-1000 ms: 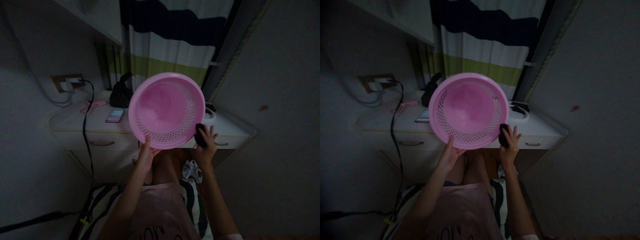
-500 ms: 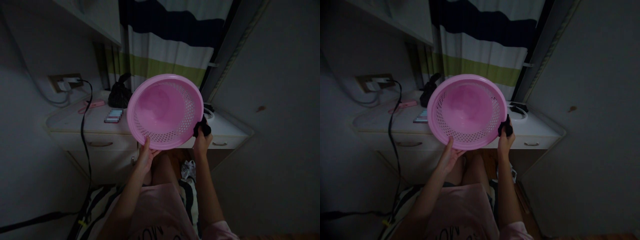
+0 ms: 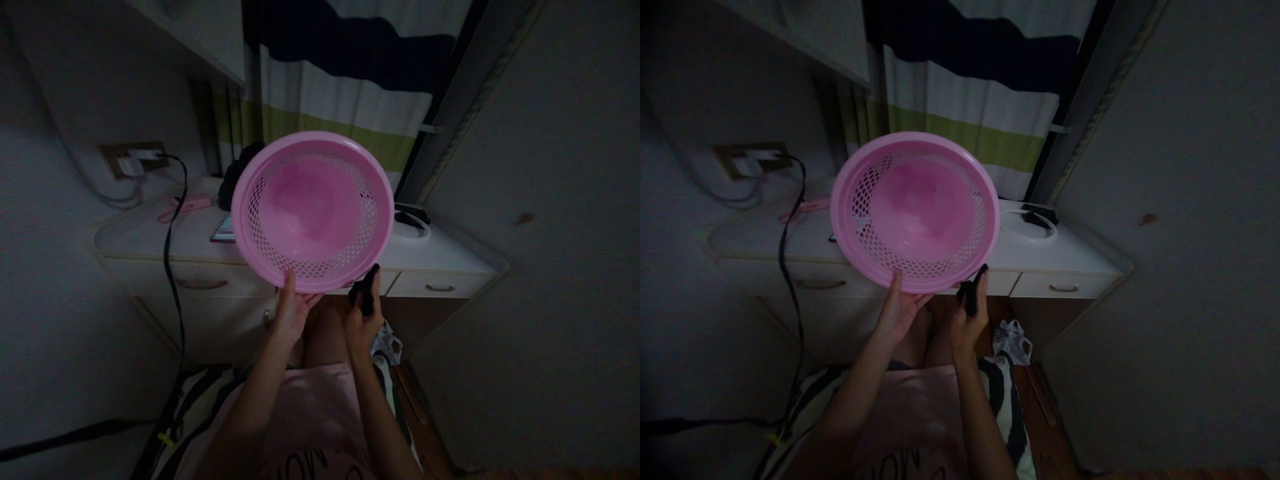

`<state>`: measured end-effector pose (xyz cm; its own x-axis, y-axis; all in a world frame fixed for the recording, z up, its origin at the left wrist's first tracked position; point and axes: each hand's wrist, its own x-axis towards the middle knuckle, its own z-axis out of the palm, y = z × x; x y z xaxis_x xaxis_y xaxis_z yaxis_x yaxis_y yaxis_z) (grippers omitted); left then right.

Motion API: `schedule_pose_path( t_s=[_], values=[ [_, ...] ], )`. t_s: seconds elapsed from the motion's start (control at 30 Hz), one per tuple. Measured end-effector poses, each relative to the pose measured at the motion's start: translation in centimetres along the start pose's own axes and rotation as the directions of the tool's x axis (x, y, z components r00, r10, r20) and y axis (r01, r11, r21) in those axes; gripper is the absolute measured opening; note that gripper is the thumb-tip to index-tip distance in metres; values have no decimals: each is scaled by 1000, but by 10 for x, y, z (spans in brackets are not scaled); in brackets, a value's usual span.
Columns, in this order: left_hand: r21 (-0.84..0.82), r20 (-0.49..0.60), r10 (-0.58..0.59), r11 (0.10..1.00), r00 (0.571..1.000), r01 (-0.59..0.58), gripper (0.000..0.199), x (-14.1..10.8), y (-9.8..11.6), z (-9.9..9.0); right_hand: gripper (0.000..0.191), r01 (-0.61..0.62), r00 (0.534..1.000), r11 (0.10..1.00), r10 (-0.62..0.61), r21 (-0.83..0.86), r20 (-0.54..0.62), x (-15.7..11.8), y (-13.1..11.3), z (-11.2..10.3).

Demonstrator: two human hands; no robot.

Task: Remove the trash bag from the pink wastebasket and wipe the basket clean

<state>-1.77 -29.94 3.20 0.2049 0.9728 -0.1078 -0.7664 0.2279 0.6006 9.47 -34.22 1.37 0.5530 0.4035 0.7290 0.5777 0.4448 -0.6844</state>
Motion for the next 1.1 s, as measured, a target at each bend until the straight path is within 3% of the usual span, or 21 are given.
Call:
schedule_pose_path(
  t_s=[0.13,0.27,0.33,0.47,0.57,0.73,0.83,0.93,1.1],
  values=[
    [8,-8,-7,1000,1000,7,55,-2,2,2,50,171,976,980,-182,-100,-118,47,-4,-6],
    [12,8,-12,1000,1000,12,57,-2,1,3,48,167,974,982,-179,-90,-142,76,5,0],
    [8,18,-19,1000,1000,19,57,-2,-1,3,48,151,980,985,-160,-79,-117,70,9,5],
    [-13,32,-15,1000,999,15,53,-1,-4,3,53,136,987,989,-140,-52,-81,32,11,11],
    [-23,37,-2,1000,999,3,53,-1,-5,4,59,158,987,986,-155,-52,51,3,11,13],
    [27,-9,42,999,999,-42,48,2,-10,1,66,190,917,980,-155,-62,367,-23,12,19],
    [56,-45,125,991,991,-122,42,4,-16,-3,65,134,902,989,-97,-59,421,-31,6,24],
    [111,-120,146,985,982,-132,34,4,-21,-5,67,85,882,996,-90,32,463,-37,-3,27],
    [106,-138,113,989,984,-99,34,3,-18,-3,67,200,820,974,-228,110,525,-39,4,17]
  ],
)
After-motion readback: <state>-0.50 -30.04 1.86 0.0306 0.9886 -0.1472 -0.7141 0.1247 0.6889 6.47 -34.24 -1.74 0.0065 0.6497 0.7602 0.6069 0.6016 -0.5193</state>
